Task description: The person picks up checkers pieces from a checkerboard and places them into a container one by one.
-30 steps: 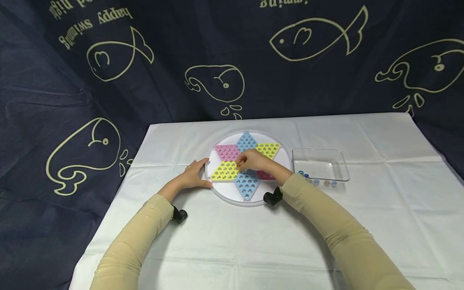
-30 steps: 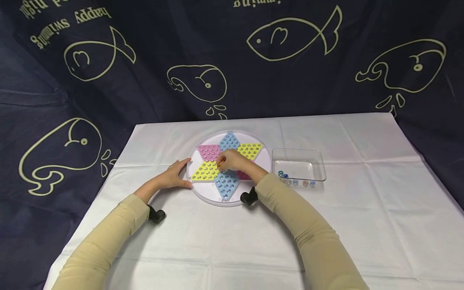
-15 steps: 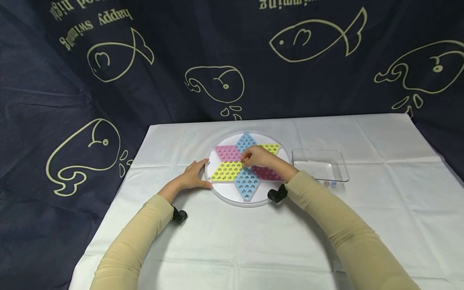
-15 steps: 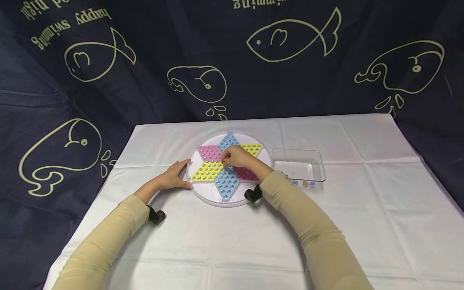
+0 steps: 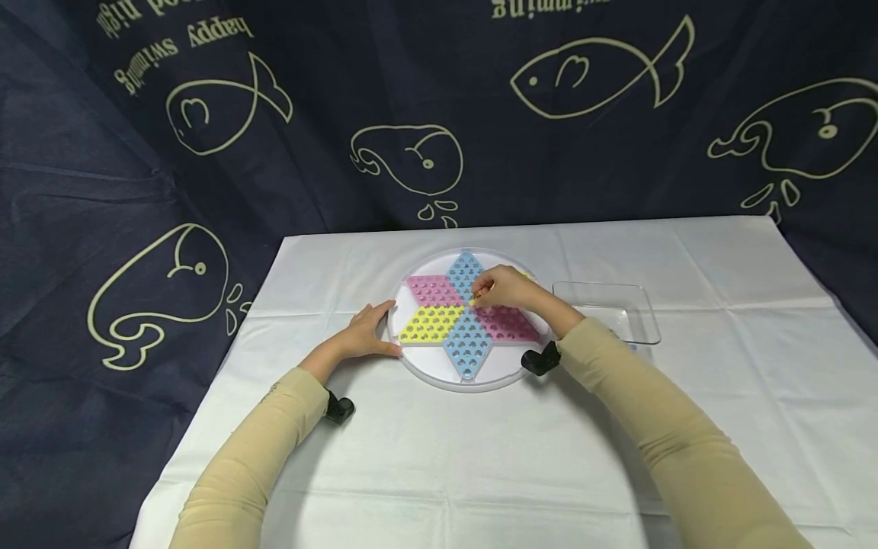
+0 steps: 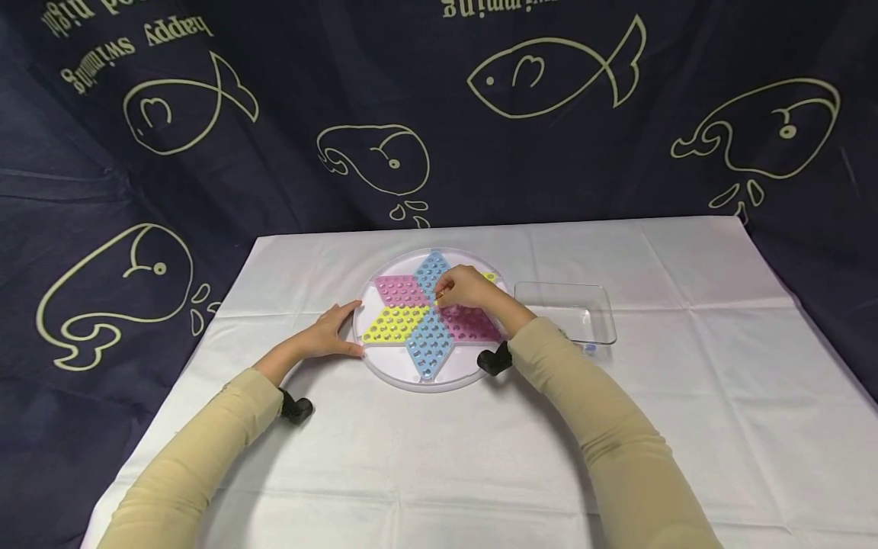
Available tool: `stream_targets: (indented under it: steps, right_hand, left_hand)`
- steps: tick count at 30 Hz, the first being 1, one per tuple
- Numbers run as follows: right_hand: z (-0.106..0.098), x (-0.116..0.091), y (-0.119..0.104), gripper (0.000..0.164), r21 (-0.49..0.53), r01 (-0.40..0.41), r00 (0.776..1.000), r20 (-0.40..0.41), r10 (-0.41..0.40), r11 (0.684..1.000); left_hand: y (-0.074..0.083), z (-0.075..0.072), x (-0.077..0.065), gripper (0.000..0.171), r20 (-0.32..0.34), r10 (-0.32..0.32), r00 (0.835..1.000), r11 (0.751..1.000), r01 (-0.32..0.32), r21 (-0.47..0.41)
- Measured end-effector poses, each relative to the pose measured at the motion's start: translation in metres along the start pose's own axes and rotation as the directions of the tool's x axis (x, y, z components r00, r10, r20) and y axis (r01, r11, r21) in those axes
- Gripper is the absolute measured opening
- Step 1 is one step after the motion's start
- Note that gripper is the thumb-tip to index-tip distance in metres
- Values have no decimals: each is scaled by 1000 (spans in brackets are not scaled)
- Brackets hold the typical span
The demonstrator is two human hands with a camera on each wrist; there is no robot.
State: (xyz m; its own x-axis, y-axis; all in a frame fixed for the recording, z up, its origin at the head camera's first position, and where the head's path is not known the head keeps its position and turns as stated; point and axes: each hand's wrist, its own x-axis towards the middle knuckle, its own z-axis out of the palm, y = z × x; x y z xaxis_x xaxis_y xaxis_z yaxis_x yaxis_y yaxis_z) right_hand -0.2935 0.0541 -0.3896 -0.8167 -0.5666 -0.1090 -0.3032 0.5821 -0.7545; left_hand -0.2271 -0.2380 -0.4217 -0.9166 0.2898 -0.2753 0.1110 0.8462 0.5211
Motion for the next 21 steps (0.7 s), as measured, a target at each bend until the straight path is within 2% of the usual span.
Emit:
stream_targets:
  steps: [8, 21]
  right_hand:
    - [-15, -5, 7, 19, -27, -79, 996, -31, 78, 996]
    - [-38, -21, 17, 21, -12, -80, 994, -73, 79, 997]
  left_hand:
    - [0, 0, 1, 100, -2, 2, 1000, 1000, -2, -1]
    - [0, 1, 1, 101, -2, -5, 1000, 1000, 5, 2]
